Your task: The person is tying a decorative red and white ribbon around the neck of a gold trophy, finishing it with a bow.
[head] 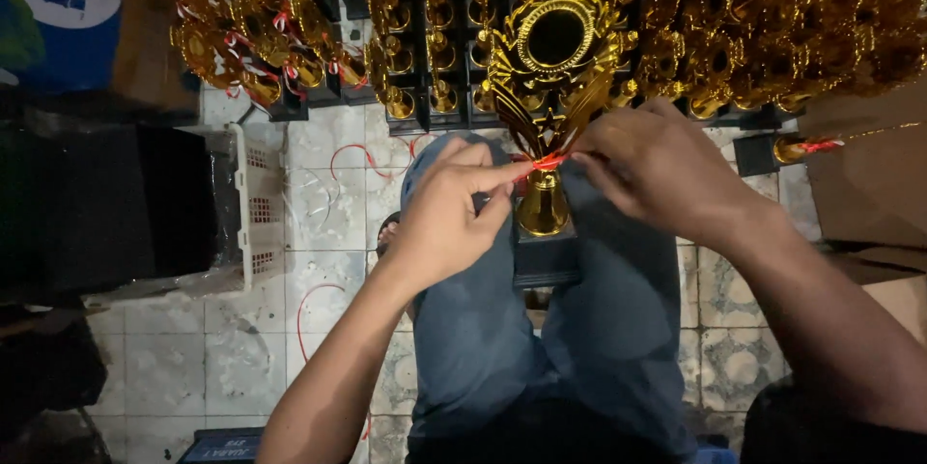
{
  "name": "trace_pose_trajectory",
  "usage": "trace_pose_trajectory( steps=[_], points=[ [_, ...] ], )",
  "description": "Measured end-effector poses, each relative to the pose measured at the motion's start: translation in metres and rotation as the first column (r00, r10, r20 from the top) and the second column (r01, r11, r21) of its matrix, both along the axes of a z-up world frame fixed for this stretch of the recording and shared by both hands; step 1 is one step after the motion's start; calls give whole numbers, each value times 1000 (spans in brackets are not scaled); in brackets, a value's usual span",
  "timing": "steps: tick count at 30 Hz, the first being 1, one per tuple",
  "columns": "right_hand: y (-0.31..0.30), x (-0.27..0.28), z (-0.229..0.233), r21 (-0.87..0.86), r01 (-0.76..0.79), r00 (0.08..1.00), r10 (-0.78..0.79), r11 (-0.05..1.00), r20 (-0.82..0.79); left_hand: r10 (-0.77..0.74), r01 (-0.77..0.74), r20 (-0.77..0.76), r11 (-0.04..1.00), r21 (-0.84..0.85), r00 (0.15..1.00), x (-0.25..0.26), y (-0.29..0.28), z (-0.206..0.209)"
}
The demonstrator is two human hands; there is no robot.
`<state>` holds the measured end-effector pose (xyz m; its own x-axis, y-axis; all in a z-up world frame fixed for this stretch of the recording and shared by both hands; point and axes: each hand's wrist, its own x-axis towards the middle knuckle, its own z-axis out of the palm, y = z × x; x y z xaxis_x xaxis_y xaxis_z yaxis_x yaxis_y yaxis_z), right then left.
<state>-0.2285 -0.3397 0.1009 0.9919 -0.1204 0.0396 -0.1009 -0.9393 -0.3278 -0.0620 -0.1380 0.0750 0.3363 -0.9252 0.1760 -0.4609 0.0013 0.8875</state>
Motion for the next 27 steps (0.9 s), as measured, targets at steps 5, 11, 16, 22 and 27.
trace_pose_trajectory(
  steps=[5,11,16,22,27],
  points=[
    [4,-1,-2,-67,9,999,-6,998,35,25,-23,-52,999,42,998,-13,-1,2],
    [4,-9,-19,-211,2,990,27,978,139,34,-30,-97,998,50,995,-30,-6,4],
    [8,-10,-27,-317,28,983,32,948,182,60,-56,-136,998,28,989,-32,-5,-6],
    [7,-11,-33,-363,35,963,66,931,262,98,-93,-99,994,57,990,-26,-1,-12],
    [4,-11,-33,-362,28,956,81,932,282,124,-123,-21,992,16,992,-21,-4,-27]
  ],
)
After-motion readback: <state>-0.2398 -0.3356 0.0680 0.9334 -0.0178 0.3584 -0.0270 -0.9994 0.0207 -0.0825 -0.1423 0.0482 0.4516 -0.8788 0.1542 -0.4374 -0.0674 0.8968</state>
